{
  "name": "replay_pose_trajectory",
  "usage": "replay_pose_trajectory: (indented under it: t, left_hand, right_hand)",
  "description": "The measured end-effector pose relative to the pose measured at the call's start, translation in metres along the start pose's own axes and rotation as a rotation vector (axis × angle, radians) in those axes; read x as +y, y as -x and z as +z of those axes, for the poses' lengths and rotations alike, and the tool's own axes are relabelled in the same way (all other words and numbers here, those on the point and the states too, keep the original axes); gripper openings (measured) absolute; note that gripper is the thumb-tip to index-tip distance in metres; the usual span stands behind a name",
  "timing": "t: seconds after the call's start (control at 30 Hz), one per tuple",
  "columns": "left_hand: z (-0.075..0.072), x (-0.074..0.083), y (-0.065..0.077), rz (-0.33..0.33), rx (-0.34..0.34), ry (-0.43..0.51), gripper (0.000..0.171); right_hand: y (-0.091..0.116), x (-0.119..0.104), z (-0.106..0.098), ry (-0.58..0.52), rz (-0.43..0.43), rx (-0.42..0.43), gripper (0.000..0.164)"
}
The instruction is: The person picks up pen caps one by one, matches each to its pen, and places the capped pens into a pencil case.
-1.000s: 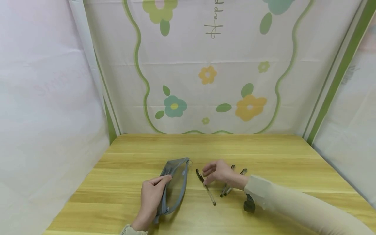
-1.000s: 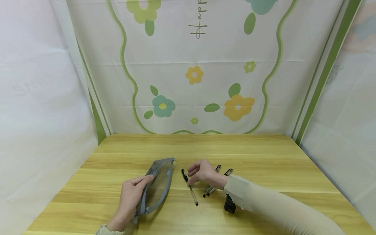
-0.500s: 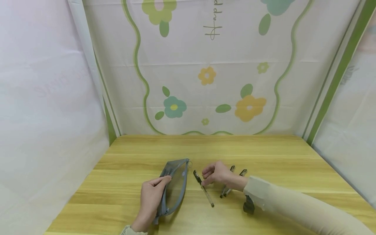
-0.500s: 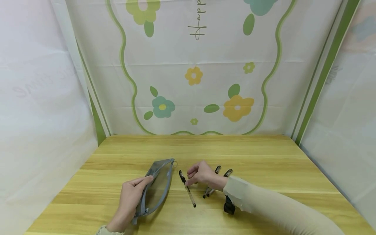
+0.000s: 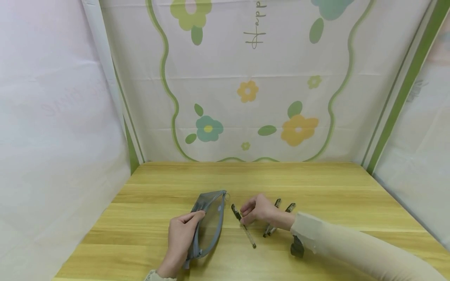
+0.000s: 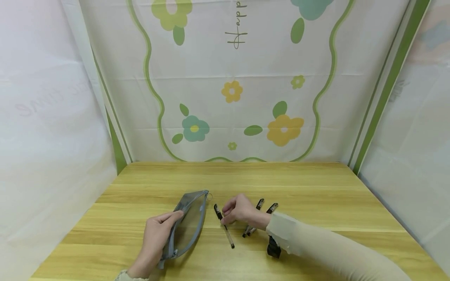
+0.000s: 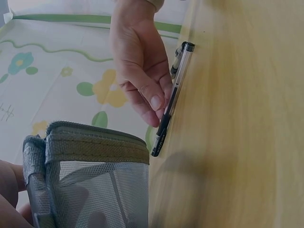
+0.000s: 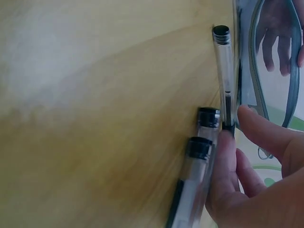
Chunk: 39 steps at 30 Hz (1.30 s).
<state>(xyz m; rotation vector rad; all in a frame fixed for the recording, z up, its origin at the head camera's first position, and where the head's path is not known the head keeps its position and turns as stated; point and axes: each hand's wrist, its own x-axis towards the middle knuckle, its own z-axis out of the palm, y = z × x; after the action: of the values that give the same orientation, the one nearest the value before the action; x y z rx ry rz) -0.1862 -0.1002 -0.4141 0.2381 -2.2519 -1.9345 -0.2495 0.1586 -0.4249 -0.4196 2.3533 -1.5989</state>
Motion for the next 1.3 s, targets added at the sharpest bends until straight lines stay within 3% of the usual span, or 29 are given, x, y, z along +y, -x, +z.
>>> replay_pose_trajectory:
  t: [0.23, 0.57, 0.77, 1.3]
  left_hand:
    - [-0.001, 0.001, 0.002, -0.010, 0.002, -0.006, 0.020]
    - [-0.002, -0.003, 0.003, -0.023, -0.009, -0.002, 0.020]
    - [-0.002, -0.004, 0.003, -0.026, -0.007, 0.003, 0.020]
    - [-0.001, 0.001, 0.001, -0.023, -0.004, 0.006, 0.024]
  right_hand:
    - [-0.002, 0.000, 0.003, 0.003, -0.036, -0.022, 0.032]
    - [-0.008, -0.003, 0.008, 0.163, -0.016, -0.080, 0.016]
    - [-0.009, -0.005, 0.012, 0.124, 0.020, -0.103, 0.010]
    - [-0.009, -0.002, 0.010, 0.064, 0.090, -0.054, 0.005]
